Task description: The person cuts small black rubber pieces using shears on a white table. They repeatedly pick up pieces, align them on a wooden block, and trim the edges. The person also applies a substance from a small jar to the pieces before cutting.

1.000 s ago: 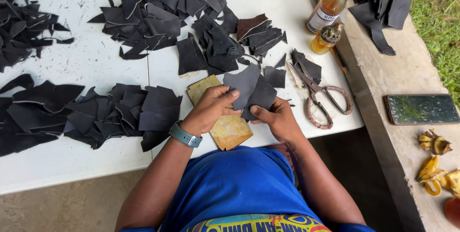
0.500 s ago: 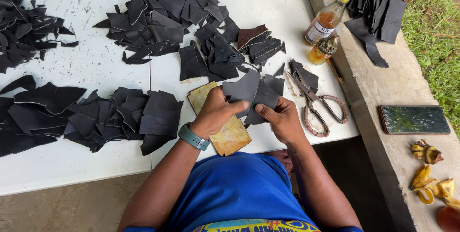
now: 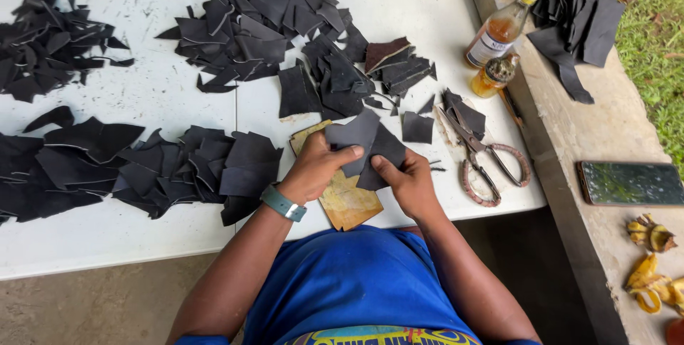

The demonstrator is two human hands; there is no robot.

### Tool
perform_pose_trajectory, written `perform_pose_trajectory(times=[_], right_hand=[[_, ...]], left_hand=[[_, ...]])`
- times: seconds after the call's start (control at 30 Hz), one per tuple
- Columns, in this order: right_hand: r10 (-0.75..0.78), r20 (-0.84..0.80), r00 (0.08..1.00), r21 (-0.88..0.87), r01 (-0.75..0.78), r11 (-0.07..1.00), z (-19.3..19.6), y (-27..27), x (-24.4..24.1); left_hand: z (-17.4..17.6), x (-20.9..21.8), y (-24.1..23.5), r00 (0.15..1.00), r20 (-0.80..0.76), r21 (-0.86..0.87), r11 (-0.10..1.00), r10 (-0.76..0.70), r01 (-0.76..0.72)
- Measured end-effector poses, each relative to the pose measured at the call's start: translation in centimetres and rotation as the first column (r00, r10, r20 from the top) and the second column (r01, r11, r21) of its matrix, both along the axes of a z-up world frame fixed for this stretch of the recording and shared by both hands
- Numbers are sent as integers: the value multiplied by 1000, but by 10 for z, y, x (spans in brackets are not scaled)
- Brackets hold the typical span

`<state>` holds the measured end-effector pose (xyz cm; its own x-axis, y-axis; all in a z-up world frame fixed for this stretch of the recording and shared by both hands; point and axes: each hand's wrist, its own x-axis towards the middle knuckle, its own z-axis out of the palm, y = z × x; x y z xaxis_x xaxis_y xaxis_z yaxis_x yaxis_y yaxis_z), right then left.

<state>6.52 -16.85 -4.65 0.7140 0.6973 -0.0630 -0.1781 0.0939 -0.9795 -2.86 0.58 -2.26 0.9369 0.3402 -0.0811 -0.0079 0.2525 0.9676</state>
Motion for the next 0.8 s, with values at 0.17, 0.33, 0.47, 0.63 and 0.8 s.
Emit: perform_pose_trajectory(times=[0.17, 0.33, 0.47, 0.63, 0.8], right_hand=[[35, -73, 997, 63, -31, 998, 1, -2, 8], [103, -252, 962, 135, -70, 988, 9, -6, 10], [89, -202, 975, 160, -57, 985, 7, -5, 10], [-23, 154, 988, -29, 28, 999, -1, -6, 7], [50, 177, 983, -28, -46, 999, 8, -7, 3]], left_hand=[[-18, -7, 16, 992, 112, -299, 950, -59, 90], [-22, -7, 16, 984, 170, -410, 904, -55, 121], [-21, -5, 12, 991, 131, -401, 913, -25, 76], [-28, -2, 3, 986, 131, 313, 939, 107, -143], [-23, -24, 3, 985, 50, 317, 932, 167, -175]])
